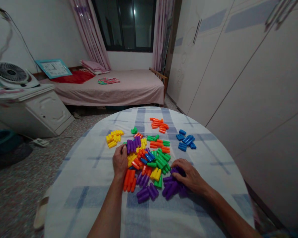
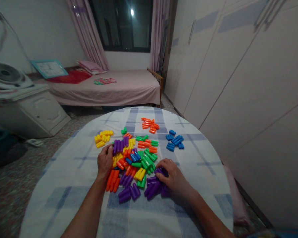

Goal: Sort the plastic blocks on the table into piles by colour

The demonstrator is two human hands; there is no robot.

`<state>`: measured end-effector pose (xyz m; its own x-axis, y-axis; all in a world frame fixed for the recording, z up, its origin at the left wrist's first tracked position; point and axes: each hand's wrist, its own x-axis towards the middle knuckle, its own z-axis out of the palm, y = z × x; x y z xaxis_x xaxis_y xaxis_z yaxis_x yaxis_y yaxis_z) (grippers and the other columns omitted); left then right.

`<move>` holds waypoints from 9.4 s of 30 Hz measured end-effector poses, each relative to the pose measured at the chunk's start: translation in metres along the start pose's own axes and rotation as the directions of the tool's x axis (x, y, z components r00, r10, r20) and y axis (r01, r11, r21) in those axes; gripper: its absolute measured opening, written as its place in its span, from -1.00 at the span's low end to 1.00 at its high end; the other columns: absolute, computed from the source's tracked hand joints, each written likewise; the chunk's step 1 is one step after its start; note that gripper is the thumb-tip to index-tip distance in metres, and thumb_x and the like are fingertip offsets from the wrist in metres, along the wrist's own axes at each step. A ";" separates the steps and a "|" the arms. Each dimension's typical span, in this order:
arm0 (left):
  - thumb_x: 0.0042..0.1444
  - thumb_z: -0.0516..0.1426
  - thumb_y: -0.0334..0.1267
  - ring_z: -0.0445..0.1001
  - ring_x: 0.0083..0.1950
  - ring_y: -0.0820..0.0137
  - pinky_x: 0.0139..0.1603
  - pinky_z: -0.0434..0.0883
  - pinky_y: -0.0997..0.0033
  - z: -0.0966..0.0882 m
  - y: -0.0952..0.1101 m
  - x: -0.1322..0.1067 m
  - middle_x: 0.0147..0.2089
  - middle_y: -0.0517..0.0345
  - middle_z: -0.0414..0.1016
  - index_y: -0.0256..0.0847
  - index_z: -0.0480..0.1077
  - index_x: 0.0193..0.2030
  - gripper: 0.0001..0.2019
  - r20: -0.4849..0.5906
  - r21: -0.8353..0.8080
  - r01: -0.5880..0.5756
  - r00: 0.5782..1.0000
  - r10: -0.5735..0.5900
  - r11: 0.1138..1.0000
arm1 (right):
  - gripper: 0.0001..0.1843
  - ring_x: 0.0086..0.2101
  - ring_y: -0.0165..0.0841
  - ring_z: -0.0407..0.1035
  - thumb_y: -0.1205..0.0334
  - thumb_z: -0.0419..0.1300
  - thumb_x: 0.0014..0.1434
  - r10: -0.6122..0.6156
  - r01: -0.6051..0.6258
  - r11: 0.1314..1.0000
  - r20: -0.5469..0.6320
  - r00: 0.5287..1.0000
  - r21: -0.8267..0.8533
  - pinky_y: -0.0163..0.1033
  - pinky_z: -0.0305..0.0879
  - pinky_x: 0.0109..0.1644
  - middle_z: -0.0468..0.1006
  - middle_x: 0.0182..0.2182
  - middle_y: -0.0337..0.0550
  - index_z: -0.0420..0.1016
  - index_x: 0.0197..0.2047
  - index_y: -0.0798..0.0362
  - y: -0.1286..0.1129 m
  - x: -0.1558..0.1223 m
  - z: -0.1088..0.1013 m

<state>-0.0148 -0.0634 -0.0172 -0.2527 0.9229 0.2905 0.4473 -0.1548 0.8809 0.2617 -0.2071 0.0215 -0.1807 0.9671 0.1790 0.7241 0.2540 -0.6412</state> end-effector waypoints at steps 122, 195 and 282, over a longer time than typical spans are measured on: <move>0.03 0.15 -0.20 0.42 -0.20 0.37 -0.16 0.34 0.41 0.046 0.132 -0.104 -0.18 0.10 0.48 -0.21 0.44 -0.10 -0.71 0.682 0.036 -0.328 0.698 0.216 0.944 | -0.59 -0.54 -0.46 0.10 -0.08 0.08 0.09 0.201 -0.009 0.791 -0.246 0.948 0.612 -0.35 0.01 -0.49 0.29 -0.61 -0.30 0.43 -0.48 0.12 0.052 0.068 0.009; 0.03 0.13 -0.25 0.42 -0.10 0.29 -0.24 0.26 0.43 -0.043 0.098 -0.102 -0.08 0.07 0.43 -0.12 0.37 -0.13 -0.77 0.608 0.617 -0.444 0.793 -0.035 0.649 | -0.63 -0.54 -0.38 0.28 -0.03 0.04 0.09 0.264 -0.106 0.859 -0.256 0.930 0.500 -0.29 0.16 -0.43 0.45 -0.55 -0.21 0.48 -0.33 0.10 0.055 0.070 0.011; 0.08 0.09 -0.31 0.18 0.28 0.20 0.23 0.25 0.09 -0.090 0.048 -0.120 0.24 0.02 0.24 -0.05 0.38 0.06 -0.63 0.506 0.384 -0.595 0.775 0.378 0.707 | -0.65 -0.46 -0.37 0.26 -0.06 0.11 0.04 0.229 -0.074 0.859 -0.251 0.941 0.506 -0.30 0.16 -0.40 0.42 -0.53 -0.24 0.46 -0.39 0.08 0.055 0.071 0.011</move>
<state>-0.0401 -0.2129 0.0241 0.4072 0.8354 0.3692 0.7954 -0.5230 0.3063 0.2810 -0.1246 -0.0096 0.1627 0.9642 0.2092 0.2985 0.1540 -0.9419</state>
